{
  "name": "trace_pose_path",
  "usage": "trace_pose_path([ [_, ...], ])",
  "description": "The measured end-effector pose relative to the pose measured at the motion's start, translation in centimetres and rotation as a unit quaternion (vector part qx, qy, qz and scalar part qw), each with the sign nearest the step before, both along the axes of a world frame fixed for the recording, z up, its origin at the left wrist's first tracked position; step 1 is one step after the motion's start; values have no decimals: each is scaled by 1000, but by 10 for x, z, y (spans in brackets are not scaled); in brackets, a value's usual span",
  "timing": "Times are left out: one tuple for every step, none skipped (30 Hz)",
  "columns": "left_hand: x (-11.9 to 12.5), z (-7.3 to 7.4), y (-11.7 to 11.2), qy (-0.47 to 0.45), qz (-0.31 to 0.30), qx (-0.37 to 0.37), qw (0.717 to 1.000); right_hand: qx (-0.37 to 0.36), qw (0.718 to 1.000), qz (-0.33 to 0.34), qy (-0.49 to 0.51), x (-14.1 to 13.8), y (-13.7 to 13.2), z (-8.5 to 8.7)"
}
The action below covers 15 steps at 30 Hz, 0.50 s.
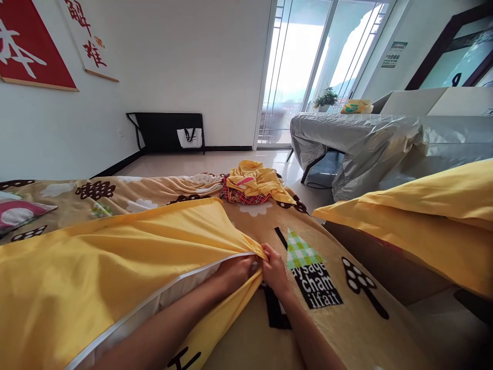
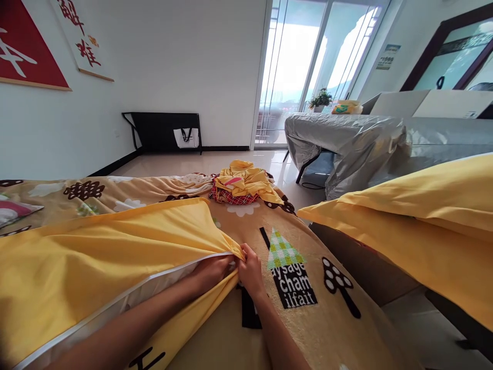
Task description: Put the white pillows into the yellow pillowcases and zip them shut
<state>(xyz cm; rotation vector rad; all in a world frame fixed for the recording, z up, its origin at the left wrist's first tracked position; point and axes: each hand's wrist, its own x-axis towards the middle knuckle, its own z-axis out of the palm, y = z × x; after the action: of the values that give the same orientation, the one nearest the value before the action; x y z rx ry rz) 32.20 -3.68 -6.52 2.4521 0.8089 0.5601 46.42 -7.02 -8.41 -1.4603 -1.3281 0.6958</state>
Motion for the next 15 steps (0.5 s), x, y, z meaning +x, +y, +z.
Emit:
trace_pose_path([
  [1, -2, 1, -4, 11, -5, 1000, -4, 1000, 4, 10, 0, 0, -1],
  [2, -3, 1, -9, 20, -9, 1000, -7, 1000, 5, 11, 0, 1, -1],
  [3, -3, 1, -15, 27, -13, 999, -10, 1000, 3, 7, 0, 1, -1],
  [3, -4, 0, -22, 33, -16, 999, -12, 1000, 0, 2, 0, 1, -1],
  [2, -3, -1, -31, 35, -20, 999, -13, 1000, -3, -3, 0, 1, -1],
  [1, -3, -2, -40, 32, -25, 998, -14, 1000, -5, -6, 0, 0, 0],
  [-1, -1, -4, -52, 25, -30, 998, -14, 1000, -6, -8, 0, 0, 0],
  [-2, 0, -5, -64, 16, -35, 997, -14, 1000, -5, -8, 0, 0, 1],
  [-4, 2, -7, -75, 8, -40, 996, -14, 1000, -3, -9, 0, 0, 1],
  [-6, 4, -8, -84, 4, -45, 995, -13, 1000, -1, -9, 0, 0, 1],
  [-7, 5, -9, -91, 5, -48, 995, -14, 1000, 2, -7, 0, 0, 1],
  [-8, 7, -10, -91, 10, -48, 995, -14, 1000, 4, -4, 0, 0, 1],
  [-9, 9, -10, -85, 15, -47, 995, -13, 1000, 7, 1, 0, 0, 1],
  [-10, 10, -10, -74, 20, -46, 996, -13, 1000, 10, 6, 0, 0, 0],
  [-10, 11, -9, -60, 24, -44, 997, -12, 1000, 10, 10, 0, 0, 0],
])
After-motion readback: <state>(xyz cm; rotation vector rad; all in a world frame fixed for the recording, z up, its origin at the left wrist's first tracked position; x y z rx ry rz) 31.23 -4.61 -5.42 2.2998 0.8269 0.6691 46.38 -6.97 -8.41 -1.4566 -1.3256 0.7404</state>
